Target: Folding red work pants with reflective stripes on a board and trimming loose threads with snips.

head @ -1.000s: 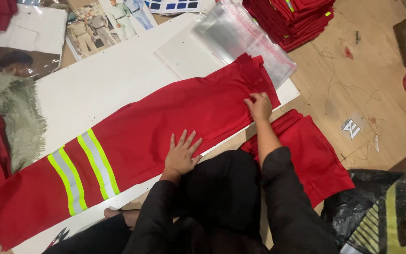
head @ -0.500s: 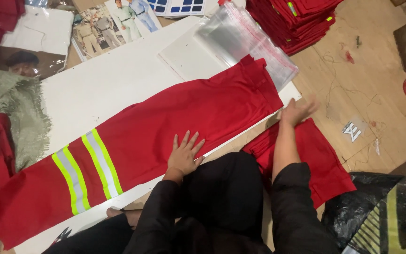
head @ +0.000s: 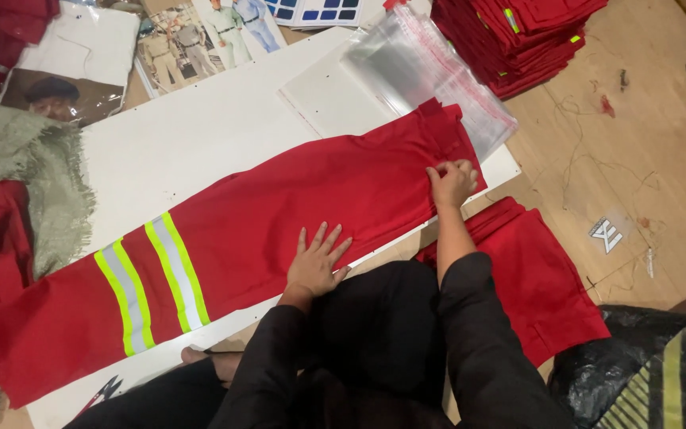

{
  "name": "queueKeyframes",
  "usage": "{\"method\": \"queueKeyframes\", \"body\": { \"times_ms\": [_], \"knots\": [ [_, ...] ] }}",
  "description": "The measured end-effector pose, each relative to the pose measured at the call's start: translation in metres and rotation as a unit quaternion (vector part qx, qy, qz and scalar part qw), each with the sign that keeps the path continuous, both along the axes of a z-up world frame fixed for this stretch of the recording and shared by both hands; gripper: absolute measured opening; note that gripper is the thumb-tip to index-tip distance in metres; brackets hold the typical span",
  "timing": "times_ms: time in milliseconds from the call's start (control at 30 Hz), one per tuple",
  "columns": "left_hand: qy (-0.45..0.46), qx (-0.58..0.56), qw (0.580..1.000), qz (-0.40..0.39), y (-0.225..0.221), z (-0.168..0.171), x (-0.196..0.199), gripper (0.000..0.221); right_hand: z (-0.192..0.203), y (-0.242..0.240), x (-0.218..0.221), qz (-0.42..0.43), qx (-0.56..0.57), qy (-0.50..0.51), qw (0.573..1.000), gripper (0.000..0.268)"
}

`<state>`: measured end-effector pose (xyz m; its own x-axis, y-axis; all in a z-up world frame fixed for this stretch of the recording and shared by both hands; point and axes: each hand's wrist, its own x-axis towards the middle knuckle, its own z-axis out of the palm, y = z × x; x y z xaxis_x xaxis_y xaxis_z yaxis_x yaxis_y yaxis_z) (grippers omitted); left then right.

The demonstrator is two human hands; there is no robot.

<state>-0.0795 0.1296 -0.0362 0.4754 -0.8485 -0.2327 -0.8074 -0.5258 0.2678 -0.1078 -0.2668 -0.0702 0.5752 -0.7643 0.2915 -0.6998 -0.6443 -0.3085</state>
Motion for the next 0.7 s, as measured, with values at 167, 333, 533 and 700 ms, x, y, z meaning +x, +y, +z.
{"method": "queueKeyframes", "body": {
  "times_ms": [167,333,533,700],
  "knots": [
    [-0.007,-0.007,1.0,-0.001,-0.001,-0.003,0.0,0.068,-0.018,-0.012,-0.003,-0.018,-0.026,0.062,0.998,0.024],
    [0.003,0.01,1.0,0.005,-0.001,0.006,0.001,0.068,0.003,-0.055,-0.03,-0.136,0.286,-0.423,0.849,0.018],
    [0.011,0.034,0.999,0.004,-0.003,0.005,0.001,0.068,0.051,-0.054,-0.057,-0.272,0.104,-0.325,0.9,0.061],
    [0.007,0.025,1.0,0.003,-0.003,0.006,0.001,0.068,0.067,-0.019,-0.025,-0.179,0.029,-0.118,0.976,0.086]
  ]
}}
